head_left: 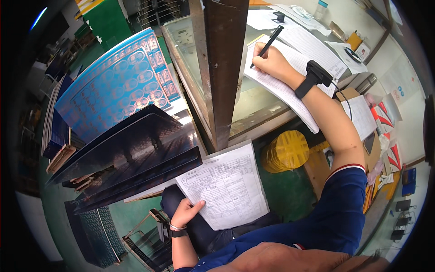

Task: Inspecting metal panels in a rack and documenting findings on production sheets.

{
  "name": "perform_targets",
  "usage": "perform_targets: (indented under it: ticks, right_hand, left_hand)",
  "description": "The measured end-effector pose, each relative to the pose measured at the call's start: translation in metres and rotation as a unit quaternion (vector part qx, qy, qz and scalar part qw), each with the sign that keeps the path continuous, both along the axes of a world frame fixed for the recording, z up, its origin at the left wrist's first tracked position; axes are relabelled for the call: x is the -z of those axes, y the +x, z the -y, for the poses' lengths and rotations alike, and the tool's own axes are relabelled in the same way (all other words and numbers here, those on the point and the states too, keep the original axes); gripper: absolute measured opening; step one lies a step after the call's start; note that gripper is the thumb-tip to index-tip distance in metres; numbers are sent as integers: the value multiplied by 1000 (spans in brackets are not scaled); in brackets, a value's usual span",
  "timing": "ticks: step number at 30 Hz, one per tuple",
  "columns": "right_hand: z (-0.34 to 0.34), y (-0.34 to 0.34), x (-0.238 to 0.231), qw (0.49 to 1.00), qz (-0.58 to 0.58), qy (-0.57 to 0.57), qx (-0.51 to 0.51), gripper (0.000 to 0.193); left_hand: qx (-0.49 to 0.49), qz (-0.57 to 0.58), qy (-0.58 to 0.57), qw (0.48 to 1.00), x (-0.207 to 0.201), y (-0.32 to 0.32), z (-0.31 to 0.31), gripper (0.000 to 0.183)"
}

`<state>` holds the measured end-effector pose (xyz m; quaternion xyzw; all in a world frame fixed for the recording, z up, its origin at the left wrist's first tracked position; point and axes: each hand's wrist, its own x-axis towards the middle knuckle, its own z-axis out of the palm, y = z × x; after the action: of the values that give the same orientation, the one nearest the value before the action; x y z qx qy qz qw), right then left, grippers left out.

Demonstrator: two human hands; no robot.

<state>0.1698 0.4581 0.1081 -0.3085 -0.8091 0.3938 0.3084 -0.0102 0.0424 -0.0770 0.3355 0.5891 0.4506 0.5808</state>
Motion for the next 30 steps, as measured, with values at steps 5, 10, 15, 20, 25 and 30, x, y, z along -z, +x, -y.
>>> perform_targets:
  ticks: [5,10,15,20,25,30]
  right_hand:
    - [1,-1,0,1000,-2,7,3,13]
    - [-4,-1,2,1000,-18,-6,13,13]
    - [-2,-4,2,1000,-5,2,14,13]
    - [-1,-1,-1,1000,0,4,12,13]
    - [-1,-1,-1,1000,7,11,24,13]
    - [-6,-3,5,1000,-22,-8,5,12]
  left_hand:
    - [-2,7,-2,1000,1,0,1,30]
    - [2,6,4,1000,-1,0,0,31]
    - [3,0,-2,1000,1,-1,2,31]
    - [3,-5,-4,1000,-4,0,0,31]
    - [1,2,12,1000,0,1,1,30]
    - [-7,-3,7,1000,0,1,5,28]
